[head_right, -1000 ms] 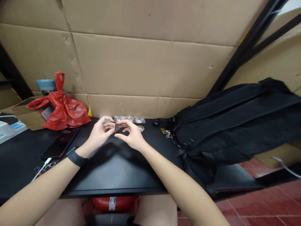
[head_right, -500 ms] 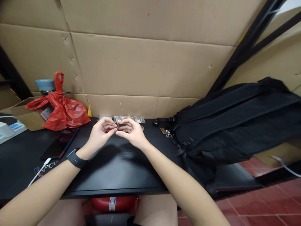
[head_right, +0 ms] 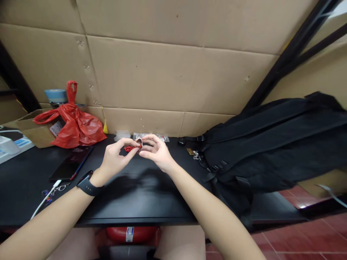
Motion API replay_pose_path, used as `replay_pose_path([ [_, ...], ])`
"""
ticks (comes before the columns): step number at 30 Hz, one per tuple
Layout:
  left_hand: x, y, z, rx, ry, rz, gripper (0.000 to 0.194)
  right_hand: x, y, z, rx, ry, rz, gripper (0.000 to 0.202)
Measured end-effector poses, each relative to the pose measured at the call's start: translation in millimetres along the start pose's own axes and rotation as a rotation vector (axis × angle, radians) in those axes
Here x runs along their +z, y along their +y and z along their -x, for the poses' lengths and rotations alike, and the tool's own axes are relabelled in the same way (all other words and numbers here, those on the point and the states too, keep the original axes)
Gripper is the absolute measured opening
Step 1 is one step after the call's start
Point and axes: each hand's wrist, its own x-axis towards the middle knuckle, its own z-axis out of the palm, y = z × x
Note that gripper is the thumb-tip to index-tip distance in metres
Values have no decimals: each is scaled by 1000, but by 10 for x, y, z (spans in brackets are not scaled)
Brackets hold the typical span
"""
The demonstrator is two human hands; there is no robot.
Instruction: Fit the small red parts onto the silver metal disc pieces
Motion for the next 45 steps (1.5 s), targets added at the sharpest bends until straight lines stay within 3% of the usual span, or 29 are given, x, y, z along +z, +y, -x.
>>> replay_pose_path([
  [18,-12,-10,-3,1,-101,-28,10,-4,-35,4,-4,26,66,49],
  [26,28,29,17,-75,-35,39,7,-3,-12,-1,0,39,86,49],
  [36,30,39,4,-102,-38,50,11,24,-31,13,37,32,48,51],
  [45,94,24,50,-43,-42,-16,11,41,11,19,14,31,59,48],
])
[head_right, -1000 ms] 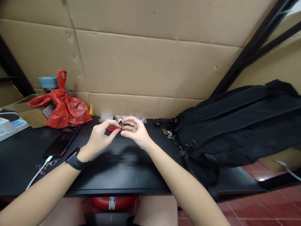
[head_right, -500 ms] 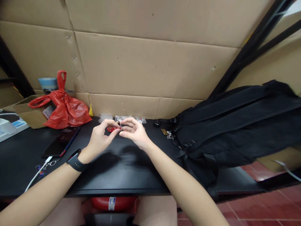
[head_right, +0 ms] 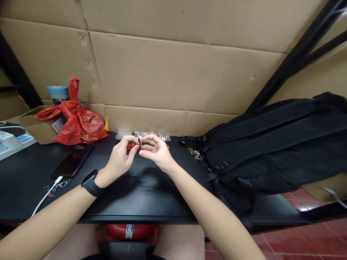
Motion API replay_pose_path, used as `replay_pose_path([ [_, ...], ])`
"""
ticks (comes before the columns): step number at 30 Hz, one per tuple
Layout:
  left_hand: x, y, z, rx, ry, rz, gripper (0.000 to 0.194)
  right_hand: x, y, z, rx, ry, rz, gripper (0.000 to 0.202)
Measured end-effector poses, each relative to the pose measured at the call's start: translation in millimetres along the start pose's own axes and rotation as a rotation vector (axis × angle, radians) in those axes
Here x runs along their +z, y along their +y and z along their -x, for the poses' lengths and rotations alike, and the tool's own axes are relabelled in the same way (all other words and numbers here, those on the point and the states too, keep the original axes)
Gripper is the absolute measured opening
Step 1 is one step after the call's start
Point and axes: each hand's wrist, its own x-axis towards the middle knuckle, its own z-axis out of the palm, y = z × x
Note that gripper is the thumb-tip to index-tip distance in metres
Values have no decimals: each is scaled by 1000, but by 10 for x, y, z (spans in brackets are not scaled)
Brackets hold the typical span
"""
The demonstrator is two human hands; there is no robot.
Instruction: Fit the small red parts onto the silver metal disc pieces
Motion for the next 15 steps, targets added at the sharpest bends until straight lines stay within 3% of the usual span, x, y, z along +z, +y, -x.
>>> replay_pose_path([
  [15,-40,1,-17,-46,-14,-8,14,98,23,21,-24,133,24,49],
])
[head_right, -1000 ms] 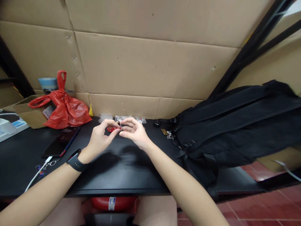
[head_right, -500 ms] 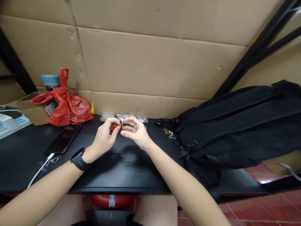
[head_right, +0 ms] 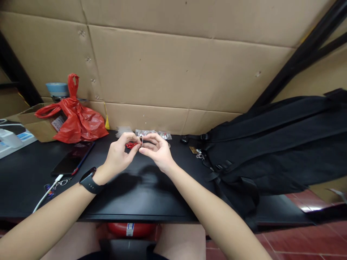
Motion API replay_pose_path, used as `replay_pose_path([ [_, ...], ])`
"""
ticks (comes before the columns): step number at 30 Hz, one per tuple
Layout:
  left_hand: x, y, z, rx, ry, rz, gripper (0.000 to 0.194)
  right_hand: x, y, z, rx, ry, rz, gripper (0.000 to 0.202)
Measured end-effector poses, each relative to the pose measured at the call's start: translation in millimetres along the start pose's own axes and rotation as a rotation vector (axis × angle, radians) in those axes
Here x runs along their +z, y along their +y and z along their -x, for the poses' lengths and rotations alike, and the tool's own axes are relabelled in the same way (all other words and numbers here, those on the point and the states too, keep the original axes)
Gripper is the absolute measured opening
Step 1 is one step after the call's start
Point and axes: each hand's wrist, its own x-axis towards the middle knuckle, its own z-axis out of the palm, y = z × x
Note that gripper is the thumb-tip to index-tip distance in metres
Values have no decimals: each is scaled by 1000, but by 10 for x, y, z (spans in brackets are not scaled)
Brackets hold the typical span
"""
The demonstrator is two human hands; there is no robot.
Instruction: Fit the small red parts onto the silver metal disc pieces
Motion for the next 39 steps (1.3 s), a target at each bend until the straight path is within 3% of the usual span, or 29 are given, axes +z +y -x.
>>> replay_pose_path([
  [4,-5,-56,-7,40,23,-83,23,29,-16,0,-36,29,20,50],
  [8,-25,-100,-21,167,7,-159,19,40,-24,1,-34,70,-5,50],
  [10,-33,-92,-27,167,-3,-131,18,38,-17,2,-18,78,-28,51],
  [20,39,-4,-32,-246,117,275,32,30,10,1,-10,39,25,51],
  [30,71,-63,-65,-442,88,706,40,13,-7,-30,-36,23,80,47],
  [39,68,-70,-64,-432,109,754,45,24,-31,-25,-58,19,66,45],
])
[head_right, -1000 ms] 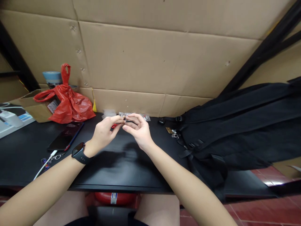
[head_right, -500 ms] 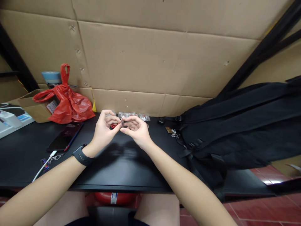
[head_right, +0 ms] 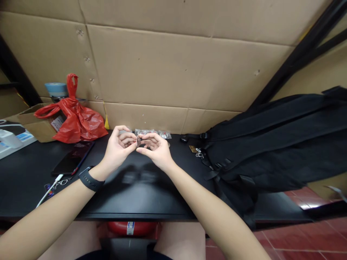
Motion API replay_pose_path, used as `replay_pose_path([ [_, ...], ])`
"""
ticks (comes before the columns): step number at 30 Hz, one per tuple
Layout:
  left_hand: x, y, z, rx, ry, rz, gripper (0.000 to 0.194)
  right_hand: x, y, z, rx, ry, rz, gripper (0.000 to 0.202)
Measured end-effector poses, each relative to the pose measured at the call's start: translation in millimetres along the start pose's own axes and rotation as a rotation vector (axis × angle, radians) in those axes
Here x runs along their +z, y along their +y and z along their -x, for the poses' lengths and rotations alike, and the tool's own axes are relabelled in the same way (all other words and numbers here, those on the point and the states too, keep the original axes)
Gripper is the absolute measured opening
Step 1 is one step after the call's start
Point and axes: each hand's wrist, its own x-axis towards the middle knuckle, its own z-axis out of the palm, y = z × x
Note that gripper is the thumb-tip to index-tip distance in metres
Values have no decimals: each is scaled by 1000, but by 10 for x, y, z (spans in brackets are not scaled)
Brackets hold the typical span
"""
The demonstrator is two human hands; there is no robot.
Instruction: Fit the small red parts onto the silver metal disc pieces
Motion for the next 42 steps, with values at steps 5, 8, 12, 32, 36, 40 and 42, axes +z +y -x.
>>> replay_pose_path([
  [5,-2,9,24,27,-27,-136,23,-3,-13,4,13,2,-23,44],
  [8,-16,14,30,128,-26,-362,10,-17,8,5,19,-7,-38,43],
  [12,-33,29,24,257,-59,-657,7,-35,18,1,27,-19,-95,44],
  [32,-27,91,63,183,11,-515,9,-136,-64,-25,89,-136,-148,52],
  [36,-20,92,66,200,2,-488,11,-140,-60,-24,101,-137,-139,53],
  [40,-31,96,74,198,-5,-553,16,-138,-75,-23,111,-131,-133,52],
  [42,-34,105,78,229,-14,-601,13,-136,-83,-22,122,-122,-132,53],
])
